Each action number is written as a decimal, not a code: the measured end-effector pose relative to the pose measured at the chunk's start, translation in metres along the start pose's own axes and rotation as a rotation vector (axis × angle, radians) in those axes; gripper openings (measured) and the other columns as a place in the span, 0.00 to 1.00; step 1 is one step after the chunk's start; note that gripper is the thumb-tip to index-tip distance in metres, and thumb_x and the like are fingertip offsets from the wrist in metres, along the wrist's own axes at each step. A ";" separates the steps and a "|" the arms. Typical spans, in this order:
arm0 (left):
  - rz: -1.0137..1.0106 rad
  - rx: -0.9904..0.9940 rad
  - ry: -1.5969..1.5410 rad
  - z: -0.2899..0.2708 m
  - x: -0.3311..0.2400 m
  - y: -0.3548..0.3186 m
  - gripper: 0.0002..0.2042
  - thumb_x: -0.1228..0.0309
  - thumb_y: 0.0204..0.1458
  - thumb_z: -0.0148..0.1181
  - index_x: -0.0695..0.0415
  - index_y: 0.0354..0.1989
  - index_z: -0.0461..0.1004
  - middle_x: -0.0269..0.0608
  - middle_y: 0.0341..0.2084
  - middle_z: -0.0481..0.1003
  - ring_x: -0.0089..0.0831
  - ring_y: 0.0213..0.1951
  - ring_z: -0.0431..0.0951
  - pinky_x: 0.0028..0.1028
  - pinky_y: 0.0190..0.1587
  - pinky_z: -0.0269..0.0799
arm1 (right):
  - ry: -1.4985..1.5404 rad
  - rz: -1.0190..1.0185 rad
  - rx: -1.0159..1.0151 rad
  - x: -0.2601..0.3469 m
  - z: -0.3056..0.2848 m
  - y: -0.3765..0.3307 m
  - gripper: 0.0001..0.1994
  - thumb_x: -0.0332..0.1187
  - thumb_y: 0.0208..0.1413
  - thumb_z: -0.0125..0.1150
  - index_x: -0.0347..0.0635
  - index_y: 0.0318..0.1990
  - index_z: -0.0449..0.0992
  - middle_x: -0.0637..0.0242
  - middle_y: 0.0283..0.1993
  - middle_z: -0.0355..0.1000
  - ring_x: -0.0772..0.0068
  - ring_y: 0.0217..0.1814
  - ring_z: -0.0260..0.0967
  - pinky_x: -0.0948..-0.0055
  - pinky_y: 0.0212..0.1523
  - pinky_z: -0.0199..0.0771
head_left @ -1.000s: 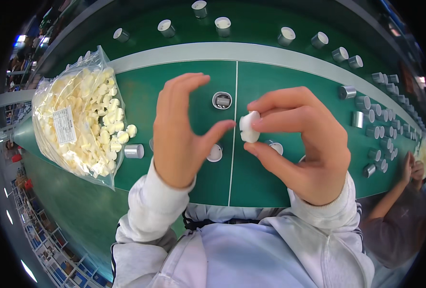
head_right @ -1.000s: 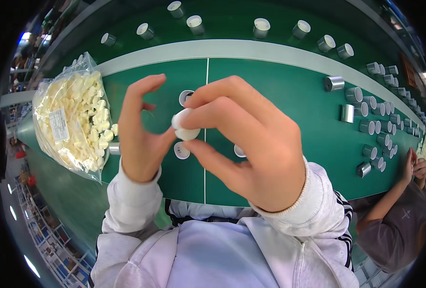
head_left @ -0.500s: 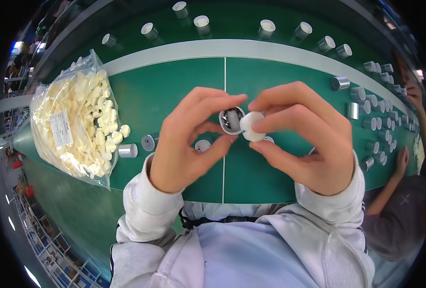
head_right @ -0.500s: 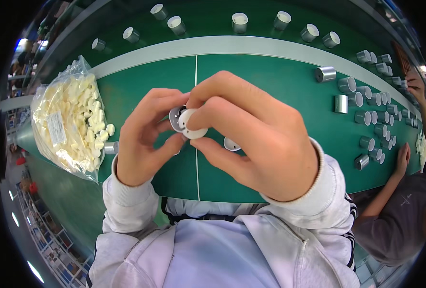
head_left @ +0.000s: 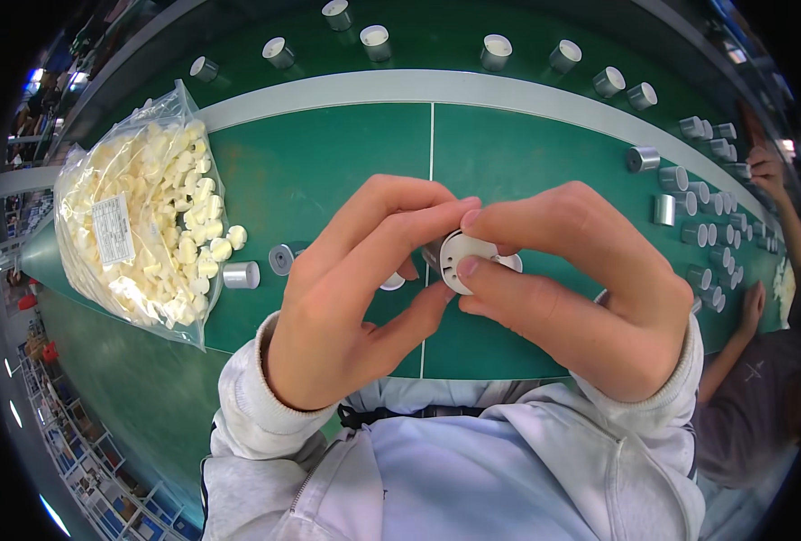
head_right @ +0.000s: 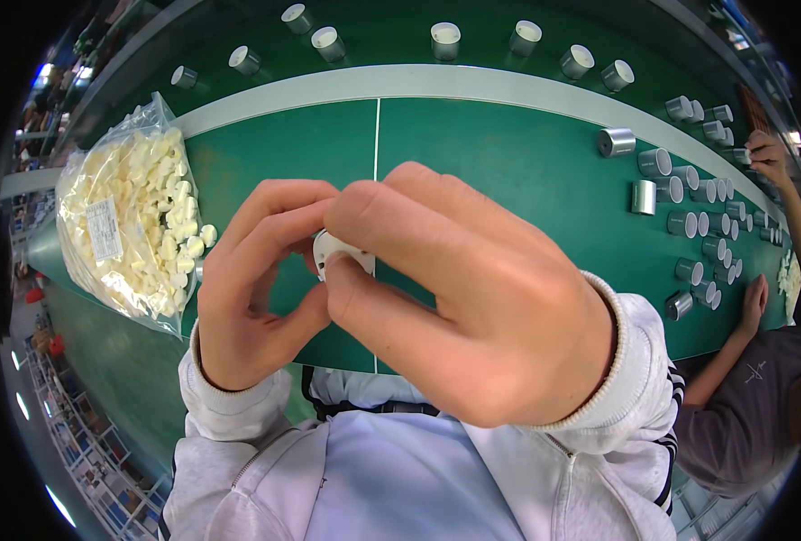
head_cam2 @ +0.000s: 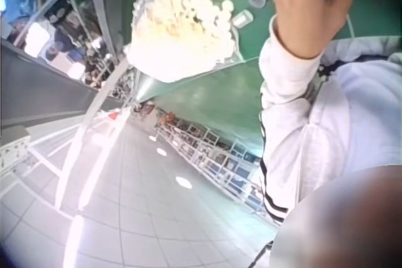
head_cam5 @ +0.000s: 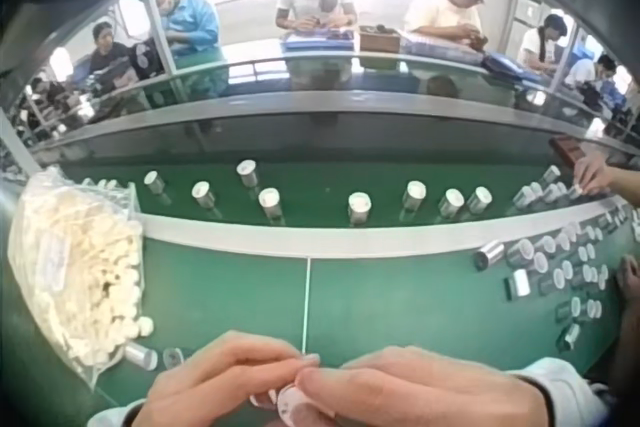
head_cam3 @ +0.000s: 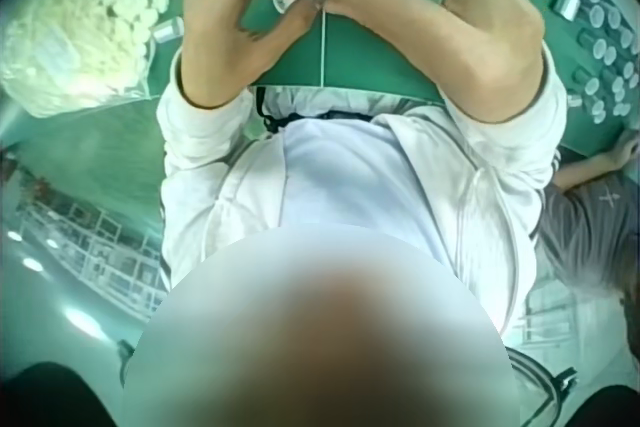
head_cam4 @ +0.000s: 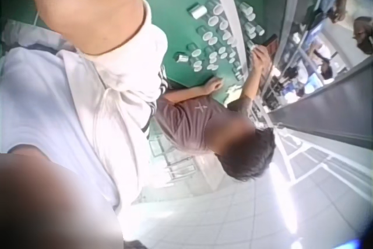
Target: The person picks up a white plastic component and a silver metal cylinder, then presses the component into the cylinder. After assembling the unit, they place it on the green work surface and repeat the process.
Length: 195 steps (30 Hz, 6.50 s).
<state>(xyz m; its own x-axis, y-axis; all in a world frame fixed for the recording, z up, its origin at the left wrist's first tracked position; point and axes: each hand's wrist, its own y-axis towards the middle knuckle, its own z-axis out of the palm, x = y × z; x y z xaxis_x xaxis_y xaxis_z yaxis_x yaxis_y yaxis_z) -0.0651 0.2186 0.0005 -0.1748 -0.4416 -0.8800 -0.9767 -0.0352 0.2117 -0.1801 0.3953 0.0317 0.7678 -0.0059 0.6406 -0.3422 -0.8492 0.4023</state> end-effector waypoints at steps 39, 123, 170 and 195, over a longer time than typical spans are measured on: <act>-0.069 0.084 -0.049 -0.006 -0.014 -0.007 0.25 0.85 0.40 0.63 0.72 0.53 0.72 0.56 0.50 0.71 0.41 0.49 0.77 0.31 0.48 0.78 | -0.034 0.044 0.007 -0.009 -0.005 -0.013 0.20 0.35 0.34 0.77 0.50 0.40 0.84 0.49 0.58 0.70 0.60 0.43 0.69 0.65 0.37 0.68; -0.199 -0.246 -0.504 0.084 0.004 0.056 0.20 0.93 0.45 0.56 0.67 0.49 0.72 0.51 0.54 0.67 0.30 0.51 0.76 0.23 0.43 0.73 | 0.030 0.488 -0.215 -0.084 -0.012 -0.082 0.23 0.21 0.38 0.74 0.37 0.47 0.76 0.57 0.45 0.76 0.62 0.43 0.74 0.68 0.44 0.75; -0.171 -0.065 0.117 0.131 0.040 0.072 0.26 0.83 0.39 0.68 0.55 0.51 0.74 0.38 0.40 0.81 0.34 0.40 0.82 0.27 0.37 0.75 | -0.234 0.313 -0.080 -0.085 -0.013 -0.081 0.16 0.13 0.38 0.69 0.32 0.39 0.78 0.53 0.46 0.74 0.58 0.42 0.74 0.70 0.37 0.77; -0.156 -0.059 0.138 0.137 0.041 0.072 0.22 0.81 0.43 0.68 0.58 0.49 0.73 0.37 0.42 0.81 0.33 0.41 0.83 0.28 0.38 0.76 | -0.414 0.338 -0.044 -0.092 -0.014 -0.091 0.16 0.26 0.38 0.73 0.40 0.39 0.83 0.57 0.52 0.74 0.58 0.43 0.71 0.66 0.41 0.71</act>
<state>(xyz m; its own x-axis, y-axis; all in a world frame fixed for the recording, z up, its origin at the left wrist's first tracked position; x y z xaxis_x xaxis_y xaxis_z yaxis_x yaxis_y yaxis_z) -0.1592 0.3211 -0.0783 0.0008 -0.5447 -0.8386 -0.9808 -0.1638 0.1054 -0.2271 0.4803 -0.0543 0.7569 -0.4911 0.4311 -0.6234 -0.7406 0.2509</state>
